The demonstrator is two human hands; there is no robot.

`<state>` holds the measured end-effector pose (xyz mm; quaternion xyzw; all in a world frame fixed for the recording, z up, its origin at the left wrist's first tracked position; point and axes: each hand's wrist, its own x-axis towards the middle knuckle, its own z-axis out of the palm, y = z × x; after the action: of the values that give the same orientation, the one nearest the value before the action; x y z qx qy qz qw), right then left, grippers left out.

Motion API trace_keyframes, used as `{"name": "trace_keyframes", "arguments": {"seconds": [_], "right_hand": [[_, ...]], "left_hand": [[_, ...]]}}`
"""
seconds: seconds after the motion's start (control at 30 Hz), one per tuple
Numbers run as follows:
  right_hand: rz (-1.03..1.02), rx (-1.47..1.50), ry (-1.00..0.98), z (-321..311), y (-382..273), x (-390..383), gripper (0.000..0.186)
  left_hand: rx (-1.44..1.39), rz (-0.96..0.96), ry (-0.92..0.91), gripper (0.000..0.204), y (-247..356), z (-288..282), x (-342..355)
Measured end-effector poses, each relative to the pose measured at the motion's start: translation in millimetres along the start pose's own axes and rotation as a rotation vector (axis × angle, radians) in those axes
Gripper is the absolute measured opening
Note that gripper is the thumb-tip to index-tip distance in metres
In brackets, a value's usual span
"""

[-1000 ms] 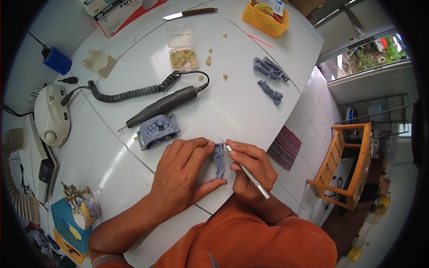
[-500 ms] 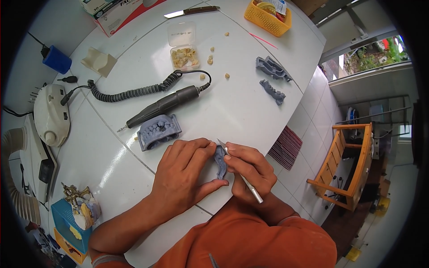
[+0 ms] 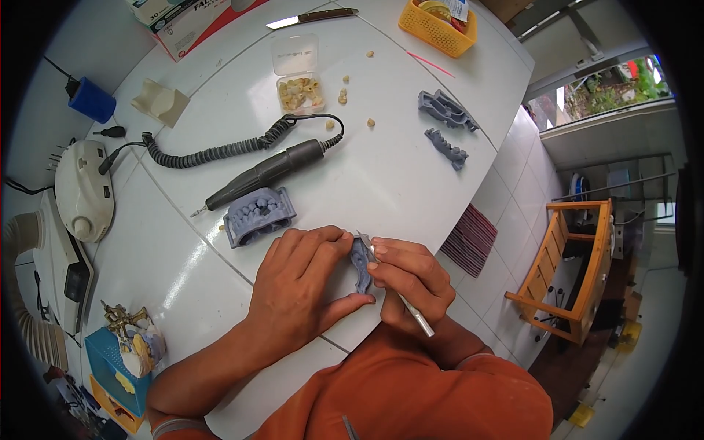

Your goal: Trimming and refining a dental model using a scalpel.

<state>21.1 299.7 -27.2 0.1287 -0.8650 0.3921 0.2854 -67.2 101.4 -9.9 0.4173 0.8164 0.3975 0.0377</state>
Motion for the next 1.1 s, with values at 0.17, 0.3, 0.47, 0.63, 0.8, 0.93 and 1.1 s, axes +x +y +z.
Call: {"name": "trace_keyframes", "arguments": {"seconds": [0.17, 0.3, 0.47, 0.63, 0.8, 0.93, 1.1], "right_hand": [[-0.016, 0.002, 0.006, -1.9, -0.4, -0.3, 0.041], [-0.018, -0.002, 0.011, -1.8, 0.1, -1.3, 0.041], [-0.023, 0.016, 0.035, -1.9, -0.7, -6.0, 0.043], [0.033, 0.037, 0.104, 3.7, -0.5, -8.8, 0.028], [0.039, -0.005, 0.113, 4.4, 0.6, -8.2, 0.03], [0.058, -0.02, 0.115, 5.4, 0.5, -7.8, 0.03], [0.067, -0.04, 0.112, 5.4, 0.5, -6.6, 0.029]], "left_hand": [[-0.003, 0.007, 0.0, 0.075, -0.4, 0.6, -0.3], [-0.002, 0.001, -0.004, 0.075, 0.3, 0.2, 0.2], [-0.004, 0.005, 0.005, 0.075, -0.1, -0.2, 0.4], [-0.013, 0.007, 0.007, 0.075, -0.2, 0.2, 0.9], [-0.022, 0.01, 0.012, 0.075, -1.0, -0.5, 0.4], [-0.018, 0.009, 0.009, 0.075, -0.6, -0.1, 0.1], [-0.014, 0.005, 0.005, 0.075, -0.3, -0.1, 0.1]]}}
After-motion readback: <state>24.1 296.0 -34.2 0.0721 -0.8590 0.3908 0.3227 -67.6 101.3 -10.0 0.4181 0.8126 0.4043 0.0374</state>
